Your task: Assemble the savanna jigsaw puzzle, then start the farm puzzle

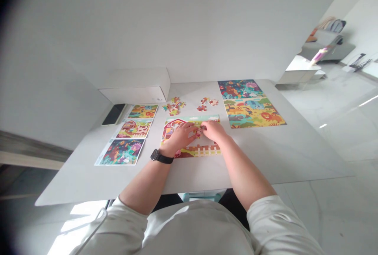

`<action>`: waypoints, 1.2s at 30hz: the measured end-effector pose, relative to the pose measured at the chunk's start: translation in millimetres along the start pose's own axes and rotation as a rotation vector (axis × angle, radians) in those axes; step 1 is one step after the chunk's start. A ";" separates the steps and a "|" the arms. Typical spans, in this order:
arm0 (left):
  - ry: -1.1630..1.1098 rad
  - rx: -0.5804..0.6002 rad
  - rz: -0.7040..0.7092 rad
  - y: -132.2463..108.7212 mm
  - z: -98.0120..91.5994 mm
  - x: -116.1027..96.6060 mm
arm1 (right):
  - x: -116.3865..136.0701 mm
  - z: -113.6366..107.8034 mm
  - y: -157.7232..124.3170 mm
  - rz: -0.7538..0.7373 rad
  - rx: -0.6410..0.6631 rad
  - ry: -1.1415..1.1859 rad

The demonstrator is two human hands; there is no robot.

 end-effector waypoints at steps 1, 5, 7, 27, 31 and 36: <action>0.003 -0.002 0.001 -0.1 0.8 0.0 | 0.5 0.3 0.4 -0.004 -0.004 -0.003; 0.007 -0.005 -0.005 -0.6 2.2 -0.7 | 1.8 1.6 1.5 -0.006 -0.013 0.010; 0.002 -0.009 -0.011 -0.8 2.6 -0.9 | 1.3 2.2 1.6 0.003 -0.013 0.026; -0.075 -0.023 -0.083 -2.9 1.2 0.8 | -13.1 0.2 1.4 0.063 -0.067 0.246; -0.084 -0.022 -0.094 -4.4 -1.8 1.8 | -34.7 -24.2 18.3 0.139 -0.112 0.367; -0.077 0.021 -0.111 -5.6 -0.4 3.0 | -74.4 -71.2 71.3 0.329 -0.276 0.193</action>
Point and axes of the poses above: each hand's wrist, its own y-axis towards the middle knuckle, its own z-axis out of the palm, x = y × z, the point moved 6 cm from there along y, towards the middle knuckle, and after that the axes turned 10 degrees about y, right-handed, at the moved point
